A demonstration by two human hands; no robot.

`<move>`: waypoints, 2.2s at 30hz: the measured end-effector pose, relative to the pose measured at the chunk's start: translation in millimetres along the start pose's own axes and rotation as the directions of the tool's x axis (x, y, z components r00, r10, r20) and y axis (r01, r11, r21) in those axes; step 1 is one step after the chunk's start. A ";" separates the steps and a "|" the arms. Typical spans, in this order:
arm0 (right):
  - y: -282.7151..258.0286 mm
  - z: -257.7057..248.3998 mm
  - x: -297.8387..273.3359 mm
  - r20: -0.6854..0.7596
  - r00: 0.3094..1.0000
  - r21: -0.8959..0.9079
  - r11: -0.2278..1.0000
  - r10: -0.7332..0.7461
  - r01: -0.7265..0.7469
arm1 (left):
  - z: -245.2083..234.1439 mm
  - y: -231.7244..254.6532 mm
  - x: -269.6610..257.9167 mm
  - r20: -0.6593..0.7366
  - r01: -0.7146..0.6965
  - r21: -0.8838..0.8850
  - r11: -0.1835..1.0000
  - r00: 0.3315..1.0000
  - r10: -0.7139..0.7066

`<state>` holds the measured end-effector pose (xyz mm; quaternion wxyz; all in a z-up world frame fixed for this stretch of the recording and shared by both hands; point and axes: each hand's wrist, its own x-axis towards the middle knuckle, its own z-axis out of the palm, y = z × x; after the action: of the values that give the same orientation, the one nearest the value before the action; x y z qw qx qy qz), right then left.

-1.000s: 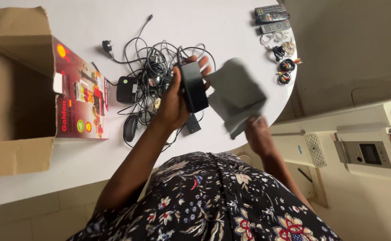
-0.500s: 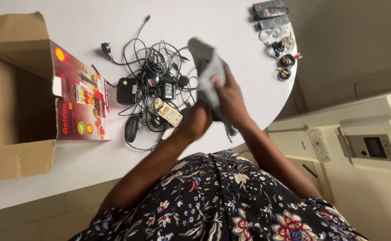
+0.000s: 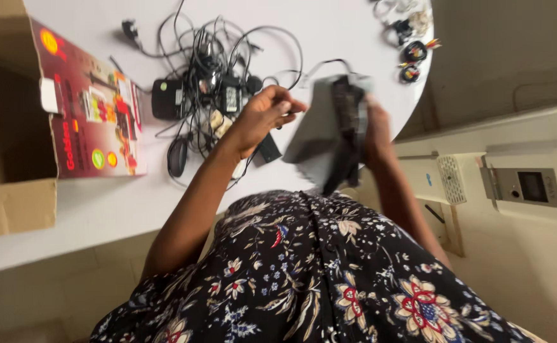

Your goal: The person wipes an electronic power adapter and its attached cable with a cloth by hand while picking them up from a pile of tangled cords on a table.

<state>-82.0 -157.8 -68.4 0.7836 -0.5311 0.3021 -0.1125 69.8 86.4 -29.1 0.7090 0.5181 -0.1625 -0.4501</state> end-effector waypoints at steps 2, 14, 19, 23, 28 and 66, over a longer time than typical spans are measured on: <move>0.0 -34.3 -9.9 0.069 0.997 0.189 0.981 0.020 -0.033 | -21.0 -22.4 -0.3 -0.138 0.027 0.057 0.998 0.990 -0.019; -44.8 -91.5 -2.4 0.017 1.000 0.047 0.999 -0.026 0.025 | 16.5 -27.5 29.5 -0.237 0.215 0.972 0.098 0.890 0.390; -76.4 -71.0 32.1 0.166 0.985 -0.163 0.986 0.055 -0.027 | 117.4 15.4 73.9 0.226 -0.412 0.883 0.225 0.793 0.565; -110.4 -68.9 56.6 0.386 0.923 -0.105 0.993 -0.012 0.057 | 149.0 32.1 106.5 0.286 -0.368 0.929 0.042 0.786 0.548; -160.9 -90.9 73.9 0.239 0.956 -0.042 0.982 -0.171 0.187 | 145.8 41.6 113.0 -0.035 -0.147 0.953 0.266 0.816 0.577; -172.3 -29.8 71.0 0.443 0.684 -0.008 0.760 -0.580 0.650 | 206.5 50.7 106.0 -0.049 -0.314 0.805 0.503 0.811 0.583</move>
<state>-18.5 -286.6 54.1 0.6985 -0.6755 -0.0595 -0.2286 7.3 -117.6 75.3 0.5293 0.7705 -0.3522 -0.0456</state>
